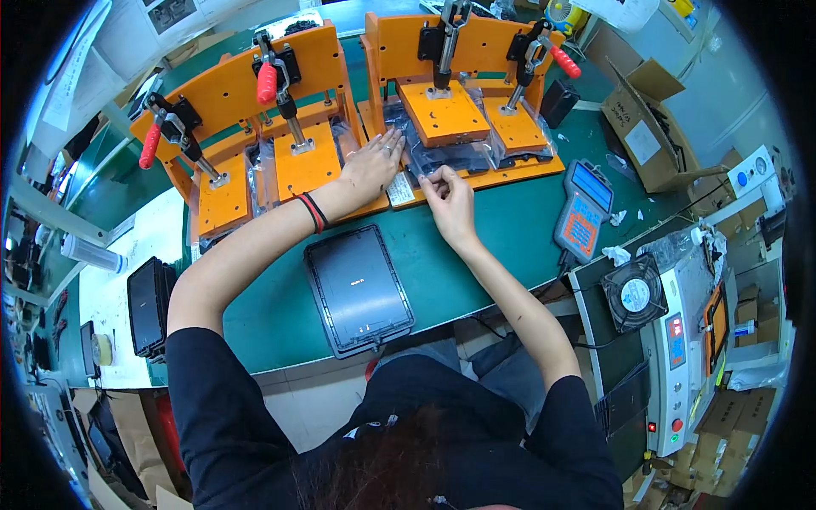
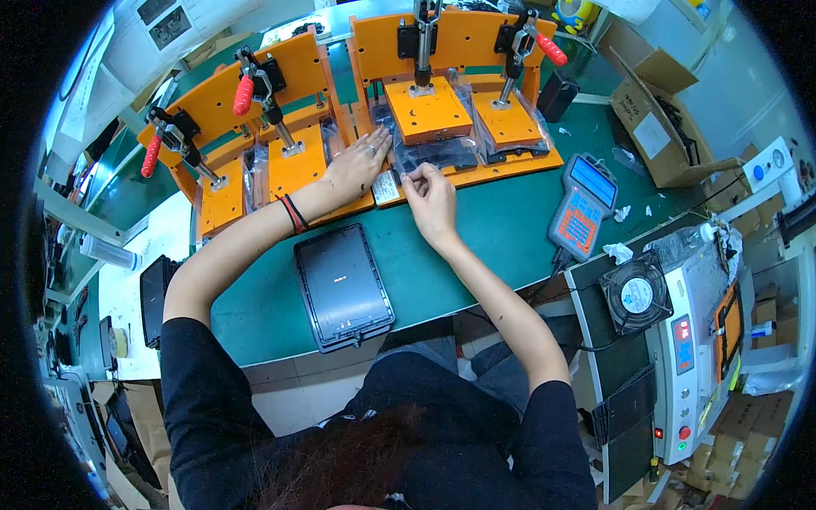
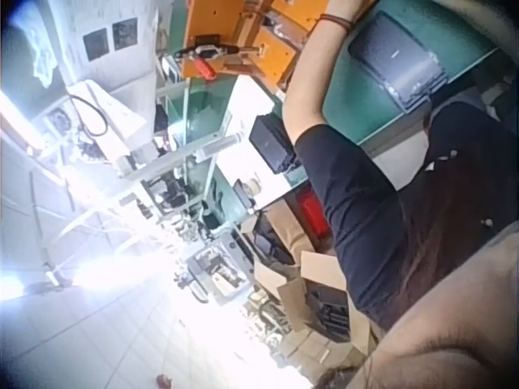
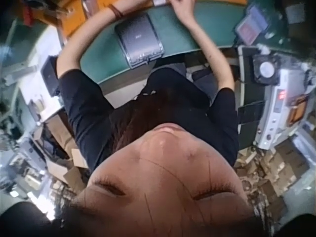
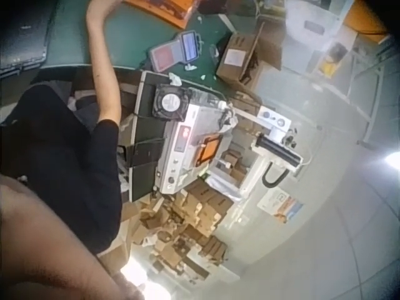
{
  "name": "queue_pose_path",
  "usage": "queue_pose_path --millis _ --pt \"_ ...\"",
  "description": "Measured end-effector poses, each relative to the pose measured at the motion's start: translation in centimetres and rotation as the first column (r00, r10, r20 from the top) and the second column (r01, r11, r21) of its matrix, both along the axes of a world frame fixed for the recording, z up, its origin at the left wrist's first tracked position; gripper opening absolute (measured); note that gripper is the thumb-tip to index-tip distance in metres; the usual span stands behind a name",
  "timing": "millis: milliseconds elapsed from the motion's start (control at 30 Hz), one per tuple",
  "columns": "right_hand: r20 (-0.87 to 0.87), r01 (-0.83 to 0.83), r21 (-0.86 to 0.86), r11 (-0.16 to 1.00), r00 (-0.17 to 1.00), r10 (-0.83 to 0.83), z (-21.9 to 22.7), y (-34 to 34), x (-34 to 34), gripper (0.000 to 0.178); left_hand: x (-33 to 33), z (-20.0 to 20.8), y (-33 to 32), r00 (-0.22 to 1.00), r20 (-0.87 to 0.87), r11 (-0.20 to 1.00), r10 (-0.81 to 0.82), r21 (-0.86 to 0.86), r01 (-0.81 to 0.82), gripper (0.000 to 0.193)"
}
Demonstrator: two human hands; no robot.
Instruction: Assembling and packaging electronic tablets into plastic sleeves and frames at a workbench.
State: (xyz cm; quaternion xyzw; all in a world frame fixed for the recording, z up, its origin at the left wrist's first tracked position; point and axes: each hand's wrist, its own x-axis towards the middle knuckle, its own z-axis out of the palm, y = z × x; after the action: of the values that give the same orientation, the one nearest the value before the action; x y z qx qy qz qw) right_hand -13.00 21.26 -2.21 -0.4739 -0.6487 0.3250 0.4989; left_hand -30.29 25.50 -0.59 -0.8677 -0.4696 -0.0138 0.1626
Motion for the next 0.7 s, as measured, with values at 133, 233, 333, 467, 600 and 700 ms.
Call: queue_pose_path --millis 133,233,333,467,600,700 --pt "0.156 -0.125 -0.017 0.992 0.980 0.127 -0.3 -1.0 0.7 0.016 0.0 1.2 0.4 0.979 -0.202 0.999 0.027 -0.022 -0.032 0.049" --pt "0.157 -0.041 0.101 0.994 0.987 0.025 1.5 -1.7 2.5 0.013 -1.2 0.8 0.0 0.996 -0.050 0.994 -0.068 0.082 0.072 0.048" --pt "0.250 0.275 0.363 0.890 0.892 -0.377 2.5 -0.8 6.5 0.031 -0.3 1.3 -1.6 0.968 0.249 0.991 -0.003 0.130 -0.030 0.048" --pt "0.292 0.301 0.397 0.867 0.854 -0.430 2.1 1.5 9.1 0.044 1.4 1.2 -3.0 0.838 0.541 0.997 -0.071 0.011 0.078 0.049" --pt "0.304 0.074 0.326 0.942 0.936 -0.179 2.4 4.5 10.1 0.037 3.2 1.3 -0.9 0.970 0.219 0.985 -0.105 0.157 0.071 0.049" --pt "0.342 -0.010 0.420 0.908 0.928 -0.148 3.2 5.9 10.1 0.025 3.3 0.5 0.1 0.982 0.191 0.992 0.008 0.122 -0.032 0.049"
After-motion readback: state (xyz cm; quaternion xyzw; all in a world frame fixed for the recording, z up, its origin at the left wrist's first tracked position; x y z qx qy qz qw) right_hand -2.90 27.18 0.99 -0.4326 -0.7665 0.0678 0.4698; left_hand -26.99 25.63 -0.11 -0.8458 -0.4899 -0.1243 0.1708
